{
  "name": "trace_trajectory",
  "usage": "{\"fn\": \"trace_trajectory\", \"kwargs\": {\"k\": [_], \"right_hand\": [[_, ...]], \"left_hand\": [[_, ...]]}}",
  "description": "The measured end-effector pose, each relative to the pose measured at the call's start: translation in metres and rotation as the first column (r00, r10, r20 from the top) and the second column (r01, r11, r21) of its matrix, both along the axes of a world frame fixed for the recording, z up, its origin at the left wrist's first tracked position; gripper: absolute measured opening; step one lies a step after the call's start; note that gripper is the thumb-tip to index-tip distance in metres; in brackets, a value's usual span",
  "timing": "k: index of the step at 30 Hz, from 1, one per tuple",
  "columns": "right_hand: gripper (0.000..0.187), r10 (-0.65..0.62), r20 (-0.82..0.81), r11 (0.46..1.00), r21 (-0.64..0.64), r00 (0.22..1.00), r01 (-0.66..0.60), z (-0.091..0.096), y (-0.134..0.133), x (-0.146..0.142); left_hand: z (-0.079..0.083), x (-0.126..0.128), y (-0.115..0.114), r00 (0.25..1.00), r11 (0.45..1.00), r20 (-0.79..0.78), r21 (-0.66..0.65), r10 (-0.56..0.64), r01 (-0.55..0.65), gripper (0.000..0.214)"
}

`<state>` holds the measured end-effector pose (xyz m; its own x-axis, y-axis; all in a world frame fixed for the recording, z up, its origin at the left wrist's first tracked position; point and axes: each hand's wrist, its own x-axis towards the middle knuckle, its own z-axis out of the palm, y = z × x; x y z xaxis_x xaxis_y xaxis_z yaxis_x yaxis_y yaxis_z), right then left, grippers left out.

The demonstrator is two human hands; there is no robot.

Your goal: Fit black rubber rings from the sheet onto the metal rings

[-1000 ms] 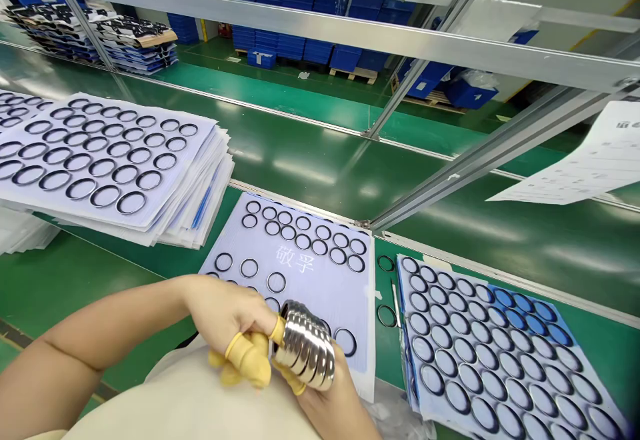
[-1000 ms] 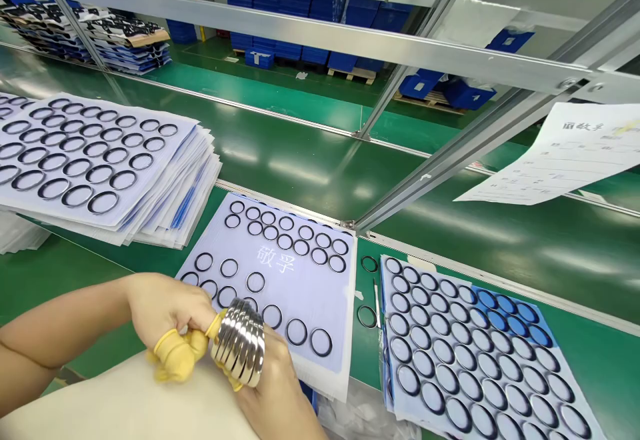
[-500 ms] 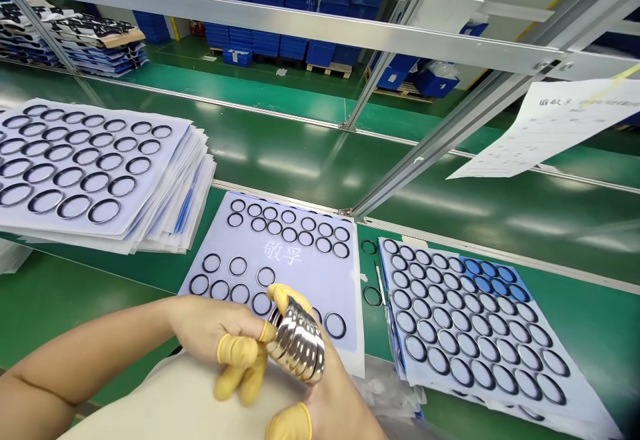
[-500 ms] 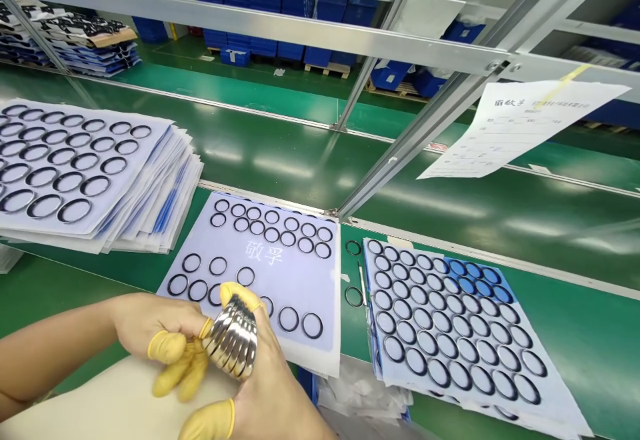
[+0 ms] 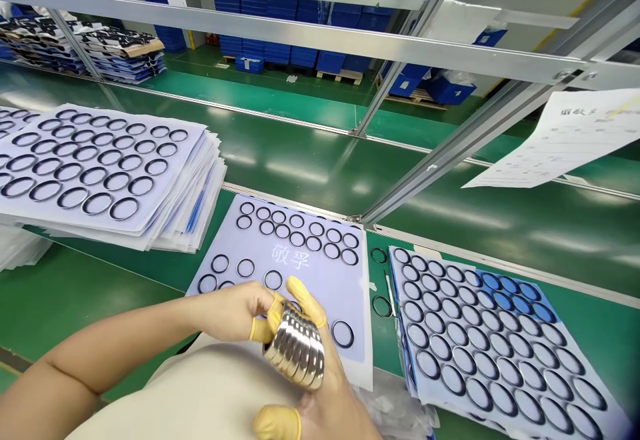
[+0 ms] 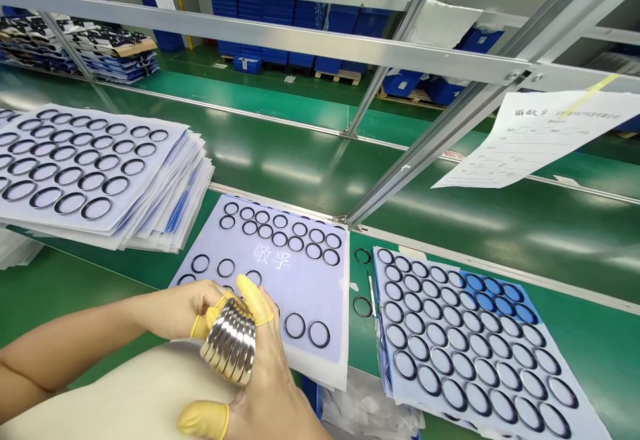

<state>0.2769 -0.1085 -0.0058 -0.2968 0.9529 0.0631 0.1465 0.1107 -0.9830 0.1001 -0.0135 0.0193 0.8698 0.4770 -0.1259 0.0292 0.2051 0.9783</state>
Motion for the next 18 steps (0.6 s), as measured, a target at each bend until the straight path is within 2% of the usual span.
{"fn": "trace_trajectory", "kwargs": {"k": [3,6,8,10,13,18], "right_hand": [[0.081,0.097,-0.018,0.991,0.094,0.995,-0.095,-0.006,0.004,0.002],[0.066,0.201,-0.038,0.976,0.099,0.979,-0.196,-0.01,0.007,0.006],[0.062,0.199,-0.065,0.979,0.052,0.978,-0.196,-0.012,0.006,0.009],[0.056,0.137,-0.088,0.99,-0.001,0.987,-0.138,-0.015,0.002,0.011],[0.045,0.102,-0.098,0.992,-0.06,0.99,-0.109,-0.017,0.0,0.014],[0.036,0.258,-0.19,0.959,-0.07,0.947,-0.275,-0.007,0.011,0.013]], "left_hand": [[0.009,-0.002,0.004,0.999,0.978,0.015,0.205,0.043,-0.045,0.023],[0.016,-0.003,0.006,0.999,0.953,0.023,0.299,0.043,-0.048,0.019],[0.021,-0.003,0.006,1.0,0.935,0.006,0.354,0.027,-0.027,0.018],[0.024,-0.002,0.006,0.999,0.898,-0.043,0.439,0.025,-0.004,0.021],[0.023,-0.001,0.005,0.993,0.786,-0.098,0.619,0.06,0.014,0.026],[0.011,0.001,0.004,0.996,0.511,0.034,0.857,0.081,-0.071,0.027]]}}
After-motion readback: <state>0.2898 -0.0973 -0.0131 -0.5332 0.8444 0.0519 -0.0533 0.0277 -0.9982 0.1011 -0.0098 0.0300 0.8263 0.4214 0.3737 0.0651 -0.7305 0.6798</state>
